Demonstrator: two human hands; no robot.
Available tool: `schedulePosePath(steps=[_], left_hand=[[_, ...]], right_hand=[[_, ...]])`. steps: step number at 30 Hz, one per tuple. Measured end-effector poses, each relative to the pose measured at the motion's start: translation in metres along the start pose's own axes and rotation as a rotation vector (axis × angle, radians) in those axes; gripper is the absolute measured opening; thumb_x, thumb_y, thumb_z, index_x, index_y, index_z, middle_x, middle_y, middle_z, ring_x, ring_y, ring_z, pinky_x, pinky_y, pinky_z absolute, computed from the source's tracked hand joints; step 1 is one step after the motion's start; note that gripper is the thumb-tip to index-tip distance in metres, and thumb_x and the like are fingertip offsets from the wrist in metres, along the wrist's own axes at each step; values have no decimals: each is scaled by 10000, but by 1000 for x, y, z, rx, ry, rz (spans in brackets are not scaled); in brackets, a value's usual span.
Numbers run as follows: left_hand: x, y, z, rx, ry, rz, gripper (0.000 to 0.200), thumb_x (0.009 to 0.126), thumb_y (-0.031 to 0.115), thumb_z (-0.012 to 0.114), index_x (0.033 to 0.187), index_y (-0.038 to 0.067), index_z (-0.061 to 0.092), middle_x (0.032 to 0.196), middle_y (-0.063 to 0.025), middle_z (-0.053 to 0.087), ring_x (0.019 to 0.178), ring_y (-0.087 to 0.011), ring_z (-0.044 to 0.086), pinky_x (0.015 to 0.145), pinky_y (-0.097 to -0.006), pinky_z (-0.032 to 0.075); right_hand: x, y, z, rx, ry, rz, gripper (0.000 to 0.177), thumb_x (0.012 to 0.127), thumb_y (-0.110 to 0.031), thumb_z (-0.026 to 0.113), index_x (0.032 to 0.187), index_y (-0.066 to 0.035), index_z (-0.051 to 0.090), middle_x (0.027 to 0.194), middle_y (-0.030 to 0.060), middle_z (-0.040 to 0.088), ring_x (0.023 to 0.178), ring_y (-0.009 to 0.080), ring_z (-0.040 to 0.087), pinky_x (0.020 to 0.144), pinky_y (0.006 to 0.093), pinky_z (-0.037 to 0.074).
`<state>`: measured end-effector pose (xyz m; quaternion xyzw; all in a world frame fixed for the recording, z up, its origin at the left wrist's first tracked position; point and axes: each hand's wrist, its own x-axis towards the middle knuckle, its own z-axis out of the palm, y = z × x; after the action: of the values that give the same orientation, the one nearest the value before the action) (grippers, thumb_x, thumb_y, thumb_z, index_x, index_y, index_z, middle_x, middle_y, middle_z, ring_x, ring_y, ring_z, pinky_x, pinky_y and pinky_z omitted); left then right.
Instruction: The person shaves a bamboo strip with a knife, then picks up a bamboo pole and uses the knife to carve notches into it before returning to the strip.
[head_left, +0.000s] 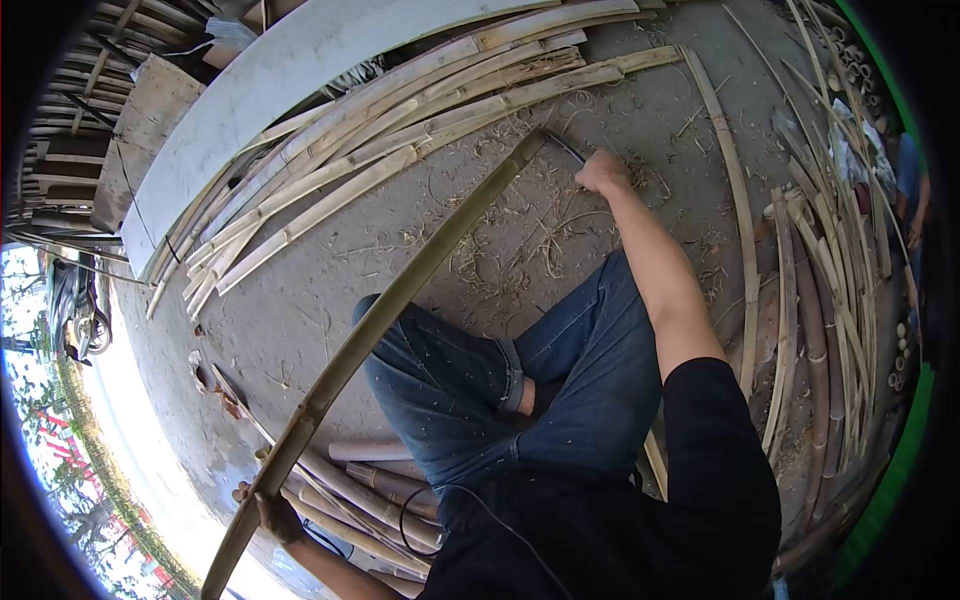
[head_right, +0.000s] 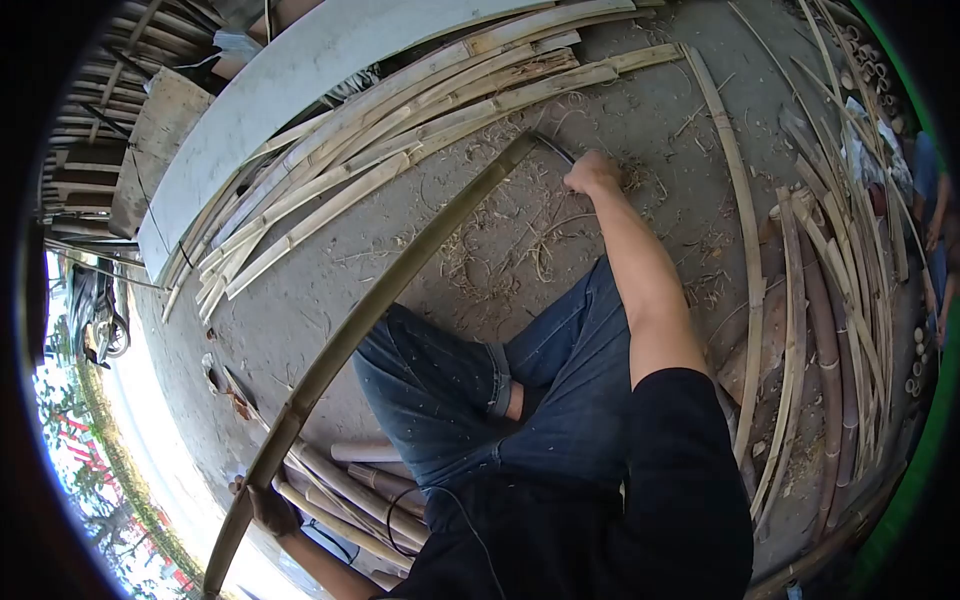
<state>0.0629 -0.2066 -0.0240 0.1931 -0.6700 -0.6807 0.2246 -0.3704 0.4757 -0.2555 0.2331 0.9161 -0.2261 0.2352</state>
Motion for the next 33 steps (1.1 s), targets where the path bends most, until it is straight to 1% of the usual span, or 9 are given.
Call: schedulePosePath(steps=[5, 8, 11, 20, 25, 27, 28, 31, 33], left_hand=[[-4, 5, 21, -97, 63, -50, 401, 965, 316, 649, 1298, 191, 465, 1330, -26, 521, 1288, -258, 483, 1075, -586, 393], [-2, 18, 54, -225, 194, -108, 302, 1003, 346, 569, 1147, 85, 614, 1272, -179, 602, 1224, -370, 569, 1042, -516, 470], [5, 24, 55, -295, 207, -110, 331, 997, 345, 572, 1164, 61, 609, 1275, -190, 598, 1233, -394, 566, 1023, -536, 497], [-7, 112, 58, -193, 305, 29, 267, 1009, 370, 537, 1084, 125, 611, 1214, -150, 635, 1199, -402, 586, 967, -564, 509], [-36, 164, 34, -255, 164, 128, 279, 1029, 359, 510, 1081, 108, 619, 1203, -154, 646, 1217, -409, 579, 964, -526, 518], [-46, 180, 26, -243, 198, 144, 242, 1017, 371, 524, 1044, 153, 626, 1171, -137, 657, 1182, -409, 601, 945, -540, 522], [-51, 189, 22, -248, 249, 146, 235, 1016, 359, 531, 1058, 153, 635, 1152, -132, 664, 1175, -405, 606, 915, -536, 536], [-67, 213, 22, -140, 383, 180, 254, 968, 341, 615, 1104, 128, 637, 1113, -138, 677, 1108, -412, 641, 865, -525, 557], [-77, 225, 17, -92, 460, 220, 296, 944, 336, 650, 1139, 114, 634, 1098, -140, 682, 1067, -420, 658, 870, -521, 556]], right_hand=[[-14, -11, -33, -196, 77, -99, 418, 741, -247, 708, 1063, 20, 722, 1051, 265, 704, 1031, 366, 695, 861, 423, 554], [-44, 4, -18, 210, 83, -118, 284, 762, -178, 724, 960, 25, 709, 904, 191, 723, 800, 278, 720, 678, 402, 568], [-60, 50, 5, 682, 99, -133, 203, 762, -115, 741, 900, 12, 665, 742, 82, 665, 557, 178, 624, 500, 342, 513], [-153, 20, -24, 657, 217, -439, 300, 806, -126, 733, 1044, 0, 601, 761, 58, 633, 584, 143, 622, 496, 297, 513], [-179, -25, -36, 828, 140, -517, 397, 790, -181, 746, 1117, 4, 620, 817, 123, 698, 669, 250, 695, 590, 384, 547], [-154, -23, -18, 260, 507, -830, 426, 798, -225, 730, 1134, 6, 609, 847, 178, 711, 782, 365, 709, 677, 445, 561], [-163, -27, -36, -61, 298, -721, 437, 806, -244, 703, 1154, -7, 585, 922, 213, 692, 934, 451, 662, 797, 476, 542], [-62, 15, -16, -147, 249, -411, 426, 814, -231, 692, 1159, 4, 606, 875, 226, 698, 831, 380, 701, 733, 464, 553], [-13, 39, -33, 152, 123, -203, 385, 823, -213, 678, 1135, 3, 607, 880, 198, 694, 794, 333, 693, 722, 447, 551]])
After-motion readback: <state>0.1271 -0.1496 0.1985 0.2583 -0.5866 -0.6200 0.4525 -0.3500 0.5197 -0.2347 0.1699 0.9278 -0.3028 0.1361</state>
